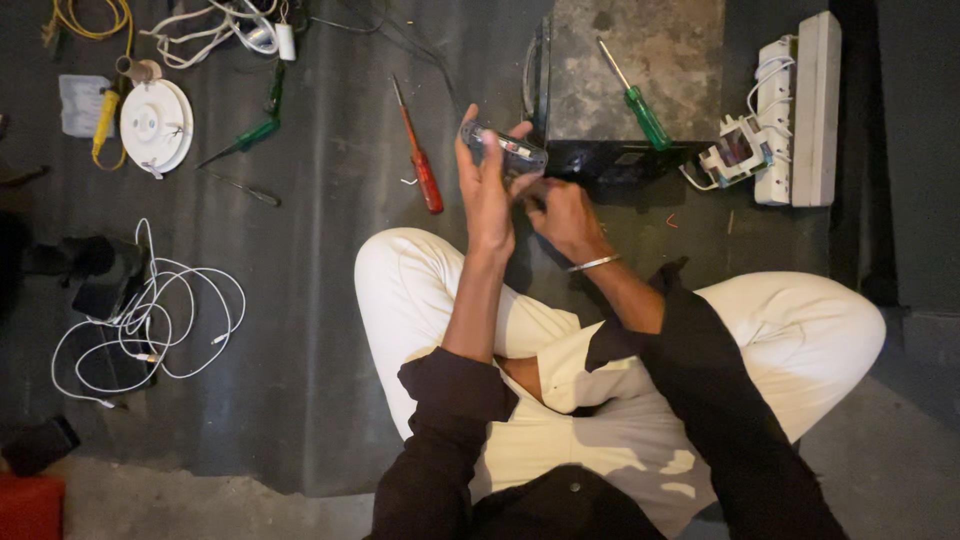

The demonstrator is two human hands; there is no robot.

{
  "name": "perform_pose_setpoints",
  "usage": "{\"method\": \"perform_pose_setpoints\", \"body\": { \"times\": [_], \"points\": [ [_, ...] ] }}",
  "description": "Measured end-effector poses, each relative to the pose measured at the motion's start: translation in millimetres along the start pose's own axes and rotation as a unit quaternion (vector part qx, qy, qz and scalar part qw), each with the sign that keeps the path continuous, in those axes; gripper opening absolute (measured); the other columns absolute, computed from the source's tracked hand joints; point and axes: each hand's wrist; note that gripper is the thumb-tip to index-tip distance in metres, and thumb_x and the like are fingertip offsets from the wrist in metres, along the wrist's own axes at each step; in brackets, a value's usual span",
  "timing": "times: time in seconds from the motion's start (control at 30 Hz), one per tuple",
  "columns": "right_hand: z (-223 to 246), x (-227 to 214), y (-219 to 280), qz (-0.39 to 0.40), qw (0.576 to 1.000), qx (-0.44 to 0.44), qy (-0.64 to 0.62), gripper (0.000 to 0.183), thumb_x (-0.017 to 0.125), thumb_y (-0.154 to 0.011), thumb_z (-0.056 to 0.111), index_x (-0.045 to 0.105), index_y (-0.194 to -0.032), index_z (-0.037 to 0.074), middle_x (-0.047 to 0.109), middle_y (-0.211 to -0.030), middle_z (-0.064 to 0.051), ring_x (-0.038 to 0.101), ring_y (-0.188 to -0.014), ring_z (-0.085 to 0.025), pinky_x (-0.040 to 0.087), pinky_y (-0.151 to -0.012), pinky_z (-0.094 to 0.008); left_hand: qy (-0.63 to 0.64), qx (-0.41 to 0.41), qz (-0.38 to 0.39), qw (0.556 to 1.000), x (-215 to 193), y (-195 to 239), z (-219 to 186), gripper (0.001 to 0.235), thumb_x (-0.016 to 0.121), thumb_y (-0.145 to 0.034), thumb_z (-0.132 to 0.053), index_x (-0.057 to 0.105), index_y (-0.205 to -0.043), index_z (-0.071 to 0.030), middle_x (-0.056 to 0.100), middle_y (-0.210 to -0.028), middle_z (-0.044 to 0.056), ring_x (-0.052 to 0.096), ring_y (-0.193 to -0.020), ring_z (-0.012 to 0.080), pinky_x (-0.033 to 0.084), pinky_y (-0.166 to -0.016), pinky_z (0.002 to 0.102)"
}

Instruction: The person sits on the floor and disassembles a small electronic device, removes a circuit board, and then reassembles it using a screwdriver. The person handles the device casing and the circuit board throughout the process.

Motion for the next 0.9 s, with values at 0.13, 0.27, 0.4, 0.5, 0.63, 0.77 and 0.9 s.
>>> {"method": "perform_pose_setpoints", "body": {
  "times": [0.13,0.27,0.4,0.5,0.63,0.77,0.9],
  "points": [
    [18,-21,-8,-0.042,0.992,0.082,-0.085,0.023,0.080,-0.076,0.005,0.073,-0.099,0.004,0.074,-0.088,-0.017,0.076,-0.079,-0.027,0.059,-0.070,-0.038,0.002,0.025,0.007,1.000,-3,0,2,0.058,0.039,-0.109,-0.049,0.036,-0.158,-0.018,0.071,-0.115,0.012,0.067,-0.088,0.0123,0.059,-0.070,0.026],
    [39,-45,-4,-0.095,0.988,0.087,-0.084,0.017,0.081,-0.082,0.004,0.071,-0.096,0.002,0.075,-0.085,-0.014,0.076,-0.078,-0.020,0.059,-0.072,-0.035,-0.009,0.063,0.009,0.998,-6,1,8,0.053,0.040,-0.115,-0.043,0.045,-0.158,-0.013,0.068,-0.104,0.009,0.064,-0.088,0.0117,0.055,-0.077,0.025],
    [60,-76,3,-0.108,0.971,0.136,-0.166,0.012,0.076,-0.088,0.000,0.072,-0.100,0.000,0.076,-0.090,-0.010,0.073,-0.083,-0.015,0.063,-0.068,-0.029,0.020,0.062,0.024,0.998,-4,-2,10,0.050,0.041,-0.114,-0.040,0.047,-0.154,-0.010,0.064,-0.096,0.006,0.065,-0.085,0.0130,0.058,-0.076,0.030],
    [70,-97,-1,-0.138,0.948,0.115,-0.264,0.007,0.070,-0.094,-0.007,0.069,-0.100,-0.004,0.076,-0.099,-0.009,0.075,-0.091,-0.014,0.068,-0.078,-0.029,-0.015,0.053,0.021,0.998,0,2,11,0.050,0.040,-0.113,-0.039,0.048,-0.152,-0.008,0.059,-0.092,0.003,0.064,-0.076,0.0121,0.057,-0.068,0.028],
    [75,-115,-9,-0.139,0.925,0.125,-0.330,0.008,0.067,-0.096,-0.010,0.067,-0.103,-0.007,0.075,-0.104,-0.014,0.076,-0.095,-0.018,0.065,-0.084,-0.033,-0.028,0.048,0.072,0.996,7,10,9,0.053,0.039,-0.114,-0.042,0.045,-0.155,-0.009,0.059,-0.094,0.004,0.054,-0.067,0.0071,0.046,-0.054,0.022],
    [70,-122,-10,-0.137,0.890,0.136,-0.414,0.017,0.066,-0.098,-0.008,0.066,-0.114,-0.006,0.073,-0.108,-0.016,0.076,-0.097,-0.021,0.066,-0.090,-0.034,-0.035,0.045,0.107,0.993,16,14,11,0.057,0.036,-0.113,-0.046,0.042,-0.156,-0.010,0.059,-0.097,0.003,0.051,-0.065,0.0056,0.039,-0.049,0.018],
    [60,-120,-9,-0.147,0.874,0.146,-0.440,0.019,0.064,-0.101,-0.005,0.066,-0.120,-0.006,0.073,-0.113,-0.017,0.076,-0.100,-0.023,0.066,-0.091,-0.034,-0.024,0.033,0.095,0.995,15,13,15,0.055,0.038,-0.113,-0.043,0.044,-0.155,-0.008,0.059,-0.097,0.002,0.050,-0.062,0.0056,0.036,-0.046,0.018]
  ]
}}
Point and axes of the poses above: each hand's wrist, its own y-axis away from the middle knuckle, its own x-axis out of the palm, z = x × y
